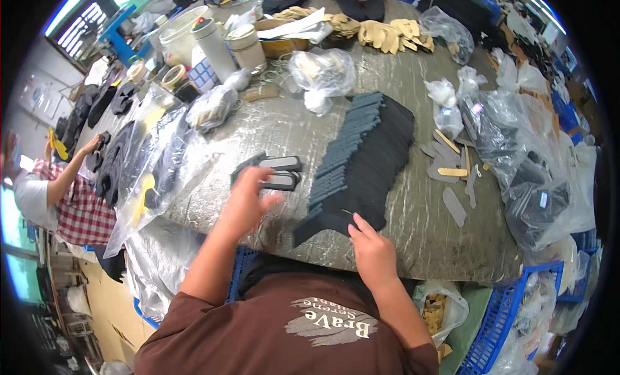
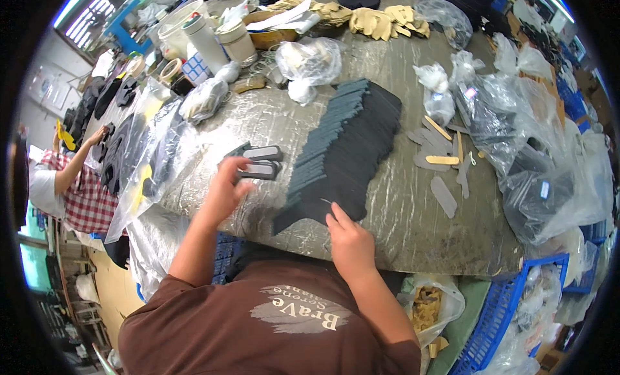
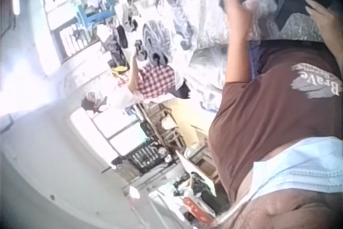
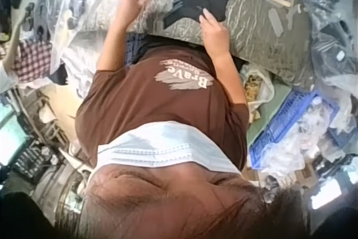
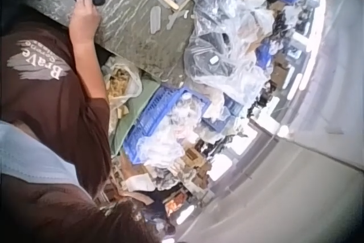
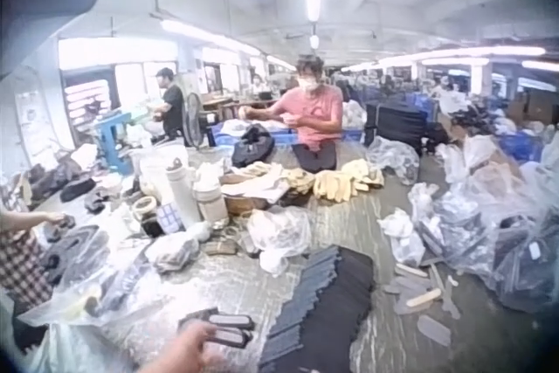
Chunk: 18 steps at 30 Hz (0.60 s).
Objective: Pairing black shoe upper components with beige reinforcement strips and placing them into a plastic bag.
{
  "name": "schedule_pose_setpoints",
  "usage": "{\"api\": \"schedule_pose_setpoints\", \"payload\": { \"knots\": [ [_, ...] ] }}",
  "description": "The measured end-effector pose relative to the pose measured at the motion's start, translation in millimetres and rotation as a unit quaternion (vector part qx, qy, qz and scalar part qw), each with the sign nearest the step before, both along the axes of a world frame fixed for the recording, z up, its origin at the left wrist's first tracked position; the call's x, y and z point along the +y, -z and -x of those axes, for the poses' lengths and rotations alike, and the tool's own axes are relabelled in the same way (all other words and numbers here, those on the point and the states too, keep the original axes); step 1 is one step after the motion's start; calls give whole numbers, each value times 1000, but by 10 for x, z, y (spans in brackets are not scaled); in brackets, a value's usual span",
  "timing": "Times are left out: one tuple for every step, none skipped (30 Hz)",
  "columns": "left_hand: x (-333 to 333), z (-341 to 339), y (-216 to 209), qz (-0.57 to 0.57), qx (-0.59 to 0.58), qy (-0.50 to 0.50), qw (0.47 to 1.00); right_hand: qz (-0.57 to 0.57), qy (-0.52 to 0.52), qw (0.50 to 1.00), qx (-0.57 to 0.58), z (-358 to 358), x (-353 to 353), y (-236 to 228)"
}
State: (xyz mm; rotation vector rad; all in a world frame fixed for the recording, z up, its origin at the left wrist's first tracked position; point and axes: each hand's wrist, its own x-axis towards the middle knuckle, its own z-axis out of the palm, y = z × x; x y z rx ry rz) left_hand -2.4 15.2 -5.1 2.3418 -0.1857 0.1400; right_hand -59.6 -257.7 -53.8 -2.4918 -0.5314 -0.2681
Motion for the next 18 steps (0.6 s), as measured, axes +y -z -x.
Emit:
{"api": "schedule_pose_setpoints", "payload": {
  "knots": [
    [-152, 136, -40, 20, 14, 42, 999, -31, -9, 999, 2, 18, 14, -31],
    [-304, 239, -52, 25, -16, 115, 993, -84, -10, 996, 4, 39, 95, -150],
    [-466, 314, -63, 31, -47, 191, 980, -82, -18, 996, 2, 64, 162, -213],
    [-614, 388, -73, 23, -17, 223, 974, -192, -33, 979, 61, 102, 219, -249],
    [-725, 443, -69, 17, 14, 255, 967, -299, -46, 945, 122, 135, 243, -297],
    [-795, 448, -33, 20, 14, 251, 968, -310, -62, 933, 174, 119, 243, -410],
    [-845, 451, 16, 15, -2, 277, 961, -307, -66, 933, 176, 129, 243, -414],
    [-875, 439, 44, 11, -20, 306, 952, -351, -47, 908, 225, 140, 227, -414],
    [-882, 444, 44, 13, -22, 304, 952, -393, -28, 877, 274, 149, 211, -414],
    [-889, 451, 40, 15, -16, 315, 949, -391, -31, 878, 274, 153, 195, -406],
    [-897, 455, 43, 17, -9, 331, 943, -400, -26, 866, 298, 174, 177, -383],
    [-899, 451, 55, 26, -6, 338, 941, -410, -21, 853, 322, 190, 162, -359],
    [-903, 452, 70, 26, -6, 339, 940, -419, -17, 839, 346, 199, 151, -345],
    [-904, 469, 83, 39, -6, 340, 940, -420, -15, 838, 347, 207, 153, -342],
    [-905, 485, 92, 51, -6, 341, 939, -439, -1, 815, 379, 205, 159, -342],
    [-896, 494, 90, 52, -3, 343, 938, -456, 14, 789, 411, 202, 167, -341],
    [-893, 486, 81, 75, 0, 343, 936, -457, 17, 789, 411, 194, 166, -345],
    [-888, 475, 76, 99, 3, 345, 934, -446, 16, 801, 399, 186, 173, -344]
  ]
}}
